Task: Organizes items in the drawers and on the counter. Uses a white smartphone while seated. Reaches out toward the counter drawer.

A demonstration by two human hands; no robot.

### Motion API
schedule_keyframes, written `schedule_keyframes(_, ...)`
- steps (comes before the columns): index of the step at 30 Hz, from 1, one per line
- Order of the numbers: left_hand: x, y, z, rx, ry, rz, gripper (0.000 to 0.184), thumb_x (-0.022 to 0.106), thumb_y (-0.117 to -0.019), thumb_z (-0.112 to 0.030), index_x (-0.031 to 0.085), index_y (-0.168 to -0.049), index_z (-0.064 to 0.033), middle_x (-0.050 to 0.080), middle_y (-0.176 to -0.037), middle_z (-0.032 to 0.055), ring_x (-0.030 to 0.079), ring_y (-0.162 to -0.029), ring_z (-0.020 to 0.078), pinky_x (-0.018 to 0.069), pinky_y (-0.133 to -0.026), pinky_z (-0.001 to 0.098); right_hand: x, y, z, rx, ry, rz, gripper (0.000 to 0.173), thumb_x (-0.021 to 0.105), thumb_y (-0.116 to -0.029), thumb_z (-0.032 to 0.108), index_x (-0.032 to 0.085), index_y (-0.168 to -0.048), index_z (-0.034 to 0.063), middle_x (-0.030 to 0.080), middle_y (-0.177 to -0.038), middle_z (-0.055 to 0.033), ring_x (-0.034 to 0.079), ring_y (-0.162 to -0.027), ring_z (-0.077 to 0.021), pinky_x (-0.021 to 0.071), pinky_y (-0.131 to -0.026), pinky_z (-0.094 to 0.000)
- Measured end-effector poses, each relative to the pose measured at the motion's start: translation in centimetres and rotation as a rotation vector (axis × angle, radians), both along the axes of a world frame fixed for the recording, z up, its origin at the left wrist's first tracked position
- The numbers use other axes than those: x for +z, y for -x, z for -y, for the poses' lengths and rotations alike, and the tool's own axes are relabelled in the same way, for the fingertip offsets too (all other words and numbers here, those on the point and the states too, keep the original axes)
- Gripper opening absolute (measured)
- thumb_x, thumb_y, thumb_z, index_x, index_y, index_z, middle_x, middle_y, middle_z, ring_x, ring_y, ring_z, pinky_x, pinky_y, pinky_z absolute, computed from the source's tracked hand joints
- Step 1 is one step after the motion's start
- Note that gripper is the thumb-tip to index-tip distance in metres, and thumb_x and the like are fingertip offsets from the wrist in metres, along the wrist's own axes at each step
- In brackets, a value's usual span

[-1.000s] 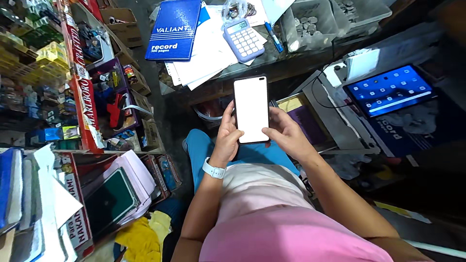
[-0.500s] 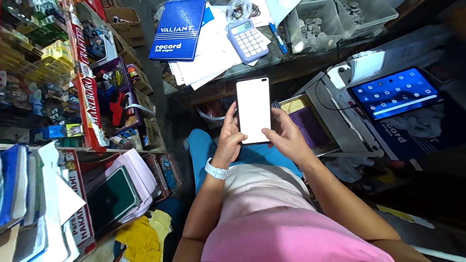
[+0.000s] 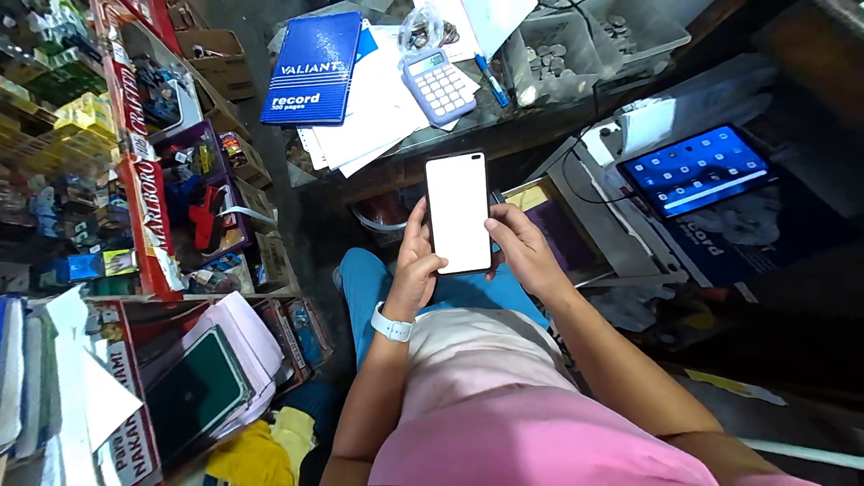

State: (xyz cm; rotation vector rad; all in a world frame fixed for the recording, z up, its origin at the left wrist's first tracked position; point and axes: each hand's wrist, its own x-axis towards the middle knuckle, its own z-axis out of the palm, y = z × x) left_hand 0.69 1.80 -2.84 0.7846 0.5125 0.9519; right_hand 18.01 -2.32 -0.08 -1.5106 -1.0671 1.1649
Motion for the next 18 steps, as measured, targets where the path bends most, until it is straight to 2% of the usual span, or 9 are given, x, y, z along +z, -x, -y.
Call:
schedule_keyframes(3,0.1,-0.2,0.0,-0.005,-0.001,-0.003,0.099,0.047,-0.074,0.011,0.017,-0.162,-0.0201,0.051,-0.148,0.0098,0.063,-0.119,0.018,0.056,-0.096,0.0398,0.2,-0.1,-0.2,-0.001,0.019,0.009,0.022,0.04,-0.1112,0.022,0.053,-0.12,0.0065,0.064,-0.091,-0.0051,0.065,-0.058,-0.0105,0.0567,-0.046,-0.0253)
schedule_keyframes(5,0.0,-0.2,0.1,-0.006,-0.008,0.013,0.099,0.049,-0.0742,0.01,0.015,-0.163,-0.0198,0.053,-0.146,0.0094,0.064,-0.119,0.0187,0.0561,-0.097,0.0412,0.3,-0.2,-0.1,0.012,0.017,-0.024,0.028,0.035,-0.1119,0.027,0.052,-0.121,0.0073,0.065,-0.089,-0.0042,0.066,-0.059,-0.0103,0.0557,-0.046,-0.0246)
schedule_keyframes(7,0.0,-0.2,0.3,-0.027,-0.053,0.059,0.099,0.061,-0.0796,-0.001,0.009,-0.162,-0.0186,0.051,-0.149,0.0072,0.062,-0.124,0.019,0.0552,-0.101,0.0428,0.1,-0.1,0.0,0.019,-0.03,-0.063,0.037,0.029,-0.1106,0.033,0.05,-0.125,0.0056,0.067,-0.089,-0.002,0.066,-0.065,-0.0069,0.0546,-0.051,-0.0228)
schedule_keyframes(8,0.1,-0.4,0.4,-0.048,-0.083,0.094,0.104,0.069,-0.0818,-0.01,0.004,-0.162,-0.0165,0.048,-0.152,0.0075,0.059,-0.128,0.02,0.0538,-0.103,0.0439,0.1,-0.1,0.1,0.004,-0.082,-0.074,0.041,0.029,-0.1099,0.034,0.051,-0.126,0.0028,0.067,-0.092,-0.0017,0.065,-0.071,-0.0044,0.0554,-0.058,-0.022)
schedule_keyframes(10,0.8,-1.2,0.6,-0.106,-0.122,0.148,0.117,0.081,-0.0825,-0.026,-0.007,-0.16,-0.0129,0.038,-0.158,0.0081,0.051,-0.138,0.0204,0.049,-0.11,0.0439,0.3,-0.2,0.2,-0.027,-0.189,-0.119,0.046,0.033,-0.1092,0.031,0.049,-0.132,-0.0053,0.067,-0.11,-0.0079,0.066,-0.095,-0.0046,0.0571,-0.085,-0.0263)
schedule_keyframes(12,1.6,-1.8,0.7,-0.158,-0.145,0.144,0.127,0.085,-0.0797,-0.037,-0.011,-0.159,-0.0129,0.035,-0.16,0.0065,0.046,-0.142,0.0184,0.0467,-0.114,0.042,1.4,-0.6,0.4,-0.053,-0.221,-0.207,0.048,0.038,-0.1087,0.024,0.043,-0.142,-0.0095,0.065,-0.122,-0.0151,0.065,-0.106,-0.0071,0.055,-0.095,-0.0277)
schedule_keyframes(14,2.2,-2.2,0.2,-0.246,-0.22,0.144,0.122,0.083,-0.0816,-0.044,-0.006,-0.161,-0.0155,0.032,-0.163,0.0028,0.041,-0.146,0.0161,0.0428,-0.117,0.0414,2.9,-1.8,0.7,-0.082,-0.192,-0.365,0.048,0.042,-0.1078,0.021,0.038,-0.148,-0.0056,0.063,-0.124,-0.0131,0.066,-0.103,-0.0076,0.0562,-0.092,-0.0274)
schedule_keyframes(16,2.2,-2.9,-0.4,-0.312,-0.321,0.153,0.105,0.078,-0.0852,-0.046,0.014,-0.163,-0.0173,0.031,-0.165,-0.0018,0.033,-0.151,0.0137,0.0333,-0.122,0.0396,4.7,-3.7,1.7,-0.164,-0.162,-0.46,0.046,0.043,-0.1075,0.021,0.041,-0.149,0.0026,0.067,-0.115,-0.0076,0.068,-0.093,-0.0084,0.0595,-0.082,-0.0287)
schedule_keyframes(18,1.9,-3.8,-0.8,-0.331,-0.397,0.138,0.089,0.076,-0.0868,-0.048,0.032,-0.16,-0.0226,0.031,-0.166,-0.0036,0.029,-0.153,0.0145,0.029,-0.124,0.0404,5.9,-7.3,3.5,-0.264,-0.253,-0.418,0.043,0.044,-0.1062,0.025,0.047,-0.147,0.0109,0.071,-0.112,-0.0033,0.07,-0.092,-0.0091,0.0609,-0.08,-0.0302)
